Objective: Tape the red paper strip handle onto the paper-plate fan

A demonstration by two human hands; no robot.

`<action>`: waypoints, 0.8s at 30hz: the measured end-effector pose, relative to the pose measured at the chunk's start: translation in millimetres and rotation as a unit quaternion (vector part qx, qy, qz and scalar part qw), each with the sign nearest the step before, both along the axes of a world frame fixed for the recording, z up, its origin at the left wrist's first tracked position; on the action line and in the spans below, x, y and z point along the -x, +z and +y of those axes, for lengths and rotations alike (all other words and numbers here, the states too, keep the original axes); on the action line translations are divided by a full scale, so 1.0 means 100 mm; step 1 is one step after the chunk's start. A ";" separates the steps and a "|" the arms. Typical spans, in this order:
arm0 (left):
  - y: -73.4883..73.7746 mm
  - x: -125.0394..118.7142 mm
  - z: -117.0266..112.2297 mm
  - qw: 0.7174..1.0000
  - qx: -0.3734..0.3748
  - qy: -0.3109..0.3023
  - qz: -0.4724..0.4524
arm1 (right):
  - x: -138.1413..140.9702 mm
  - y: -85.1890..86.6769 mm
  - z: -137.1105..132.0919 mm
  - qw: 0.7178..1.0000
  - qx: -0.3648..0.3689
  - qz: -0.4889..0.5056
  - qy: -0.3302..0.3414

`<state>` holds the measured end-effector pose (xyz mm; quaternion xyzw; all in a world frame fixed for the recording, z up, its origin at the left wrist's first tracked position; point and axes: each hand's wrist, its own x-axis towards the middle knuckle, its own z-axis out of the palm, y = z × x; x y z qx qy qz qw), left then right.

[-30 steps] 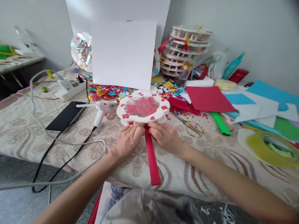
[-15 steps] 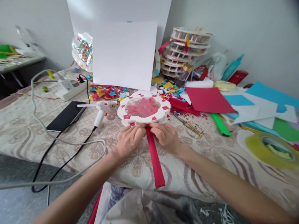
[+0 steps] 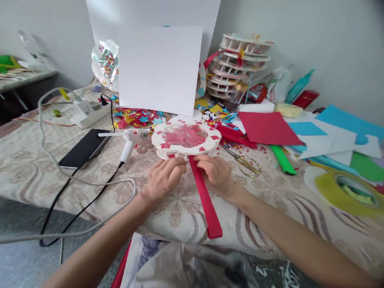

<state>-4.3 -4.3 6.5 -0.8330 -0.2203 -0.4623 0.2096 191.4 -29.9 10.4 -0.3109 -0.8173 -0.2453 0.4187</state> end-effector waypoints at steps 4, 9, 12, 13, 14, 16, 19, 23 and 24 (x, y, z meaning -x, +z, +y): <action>0.02 0.01 -0.01 0.999 0.005 -0.014 0.030 | 0.00 -0.01 0.00 1.000 -0.003 -0.009 -0.006; 0.02 -0.01 -0.01 0.999 0.006 -0.016 0.036 | 0.01 -0.02 0.00 1.000 -0.012 -0.017 -0.004; 0.03 -0.02 -0.01 0.999 -0.002 -0.016 0.045 | 0.02 -0.01 0.00 1.000 -0.021 -0.021 -0.001; 0.03 -0.02 -0.01 0.999 -0.004 -0.014 0.046 | 0.02 -0.01 0.00 0.999 -0.023 -0.022 -0.001; 0.04 -0.03 -0.01 0.999 -0.006 -0.010 0.047 | 0.02 -0.01 -0.01 0.999 -0.024 -0.023 -0.002; 0.04 -0.03 -0.02 0.999 -0.007 -0.002 0.050 | 0.02 0.00 -0.01 0.999 -0.027 -0.024 -0.004; 0.04 -0.05 -0.02 0.999 -0.005 0.004 0.050 | 0.02 0.00 -0.01 0.999 -0.030 -0.026 -0.010; 0.01 -0.06 -0.02 1.000 0.002 -0.006 0.030 | 0.02 -0.01 0.00 0.999 -0.029 -0.029 -0.013; 0.00 -0.07 -0.02 1.000 0.004 -0.008 0.025 | 0.02 -0.01 0.00 0.999 -0.028 -0.030 -0.012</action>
